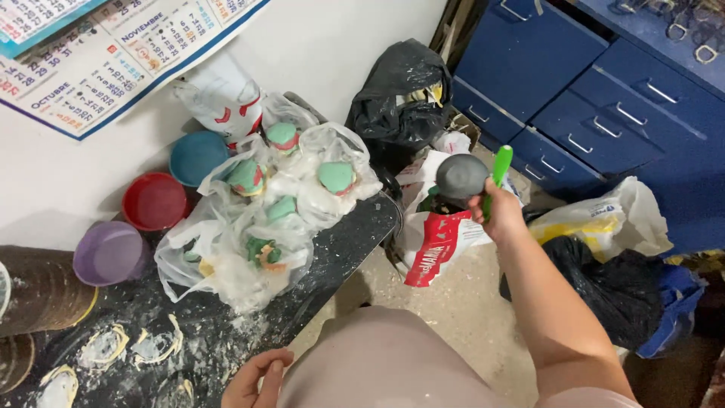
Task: The person mixes a white powder with water in a small bowl using a green spoon. They then use a metal clamp to hold a green and red object on the table and apply the mixed compound onto it with the spoon.
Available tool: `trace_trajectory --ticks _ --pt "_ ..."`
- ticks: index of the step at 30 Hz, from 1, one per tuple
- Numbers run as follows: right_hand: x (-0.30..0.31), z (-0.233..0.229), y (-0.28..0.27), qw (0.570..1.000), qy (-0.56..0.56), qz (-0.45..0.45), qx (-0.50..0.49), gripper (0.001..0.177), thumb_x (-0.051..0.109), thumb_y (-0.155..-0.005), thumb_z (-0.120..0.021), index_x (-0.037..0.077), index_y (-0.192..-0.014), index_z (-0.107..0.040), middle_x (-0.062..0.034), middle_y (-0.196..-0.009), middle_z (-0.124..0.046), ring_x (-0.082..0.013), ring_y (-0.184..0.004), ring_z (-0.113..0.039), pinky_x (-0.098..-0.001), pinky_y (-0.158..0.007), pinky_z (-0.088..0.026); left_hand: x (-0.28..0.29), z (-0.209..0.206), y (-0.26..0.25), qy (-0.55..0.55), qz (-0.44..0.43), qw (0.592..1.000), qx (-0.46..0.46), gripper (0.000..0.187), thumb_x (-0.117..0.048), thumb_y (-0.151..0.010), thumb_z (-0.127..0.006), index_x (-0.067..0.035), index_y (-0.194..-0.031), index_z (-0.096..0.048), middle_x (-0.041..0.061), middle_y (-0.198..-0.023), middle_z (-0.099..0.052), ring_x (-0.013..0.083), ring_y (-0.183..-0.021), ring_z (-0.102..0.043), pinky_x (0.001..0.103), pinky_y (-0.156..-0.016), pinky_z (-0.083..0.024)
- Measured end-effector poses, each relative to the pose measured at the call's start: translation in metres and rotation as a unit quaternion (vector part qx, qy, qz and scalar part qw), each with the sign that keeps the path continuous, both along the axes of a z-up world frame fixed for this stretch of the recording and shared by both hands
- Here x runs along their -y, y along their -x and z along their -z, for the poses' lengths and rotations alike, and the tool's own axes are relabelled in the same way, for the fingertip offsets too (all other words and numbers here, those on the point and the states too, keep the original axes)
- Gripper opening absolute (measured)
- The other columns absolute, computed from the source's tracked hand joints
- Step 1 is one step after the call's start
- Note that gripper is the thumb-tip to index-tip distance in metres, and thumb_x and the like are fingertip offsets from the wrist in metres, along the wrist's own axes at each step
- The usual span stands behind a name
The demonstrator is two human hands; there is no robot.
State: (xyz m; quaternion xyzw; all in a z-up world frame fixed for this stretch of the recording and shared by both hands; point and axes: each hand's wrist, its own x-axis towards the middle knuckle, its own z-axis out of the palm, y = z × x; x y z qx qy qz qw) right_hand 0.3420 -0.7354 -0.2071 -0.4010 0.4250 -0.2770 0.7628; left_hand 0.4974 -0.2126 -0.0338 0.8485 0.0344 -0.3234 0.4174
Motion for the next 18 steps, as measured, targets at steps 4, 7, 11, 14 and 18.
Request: trace_trajectory --ticks 4,7,11,14,18 --pt "0.046 0.040 0.005 0.982 -0.148 0.106 -0.048 0.025 0.042 -0.111 -0.050 0.019 -0.102 -0.047 -0.0082 -0.066 -0.060 -0.0146 -0.043 -0.041 -0.0257 -0.040 -0.025 -0.018 0.024 0.008 0.041 -0.031 0.999 0.006 0.027 -0.021 -0.091 -0.071 -0.004 -0.104 -0.087 0.010 -0.102 -0.089 0.0203 -0.102 -0.081 0.036 -0.092 -0.066" --pt "0.062 0.052 0.007 0.976 -0.175 0.128 -0.027 0.027 0.048 -0.109 -0.051 0.022 -0.102 -0.048 -0.0047 -0.069 -0.059 -0.0116 -0.047 -0.039 -0.0239 -0.041 -0.023 -0.020 0.021 0.018 0.040 -0.039 0.998 0.039 0.025 -0.022 -0.091 -0.070 -0.007 -0.100 -0.089 0.007 -0.098 -0.089 0.0173 -0.098 -0.080 0.033 -0.088 -0.064" --pt "0.068 0.058 0.007 0.966 -0.180 0.184 -0.016 0.027 0.045 -0.107 -0.053 0.020 -0.098 -0.051 -0.0069 -0.071 -0.062 -0.0126 -0.048 -0.045 -0.0249 -0.042 -0.027 -0.034 0.013 0.020 0.010 -0.034 0.999 0.014 0.030 -0.026 -0.089 -0.071 -0.011 -0.108 -0.088 0.005 -0.106 -0.089 0.0194 -0.106 -0.082 0.035 -0.091 -0.069" --pt "0.077 0.091 0.015 0.947 -0.217 0.229 -0.055 0.024 0.039 -0.108 -0.050 0.017 -0.097 -0.053 -0.0055 -0.073 -0.062 -0.0122 -0.047 -0.046 -0.0228 -0.039 -0.030 -0.033 -0.025 0.018 -0.021 -0.030 0.999 -0.038 0.029 -0.032 -0.094 -0.065 -0.018 -0.108 -0.086 0.000 -0.115 -0.085 0.0194 -0.113 -0.078 0.038 -0.094 -0.066" --pt "-0.031 0.003 -0.023 0.990 -0.004 0.140 -0.008 0.028 0.045 -0.111 -0.051 0.021 -0.100 -0.056 -0.0043 -0.069 -0.061 -0.0162 -0.046 -0.047 -0.0269 -0.042 -0.031 -0.080 0.029 0.023 0.107 -0.005 0.979 0.172 0.021 -0.023 -0.090 -0.068 -0.012 -0.090 -0.086 -0.004 -0.092 -0.088 0.0084 -0.085 -0.077 0.026 -0.085 -0.057"
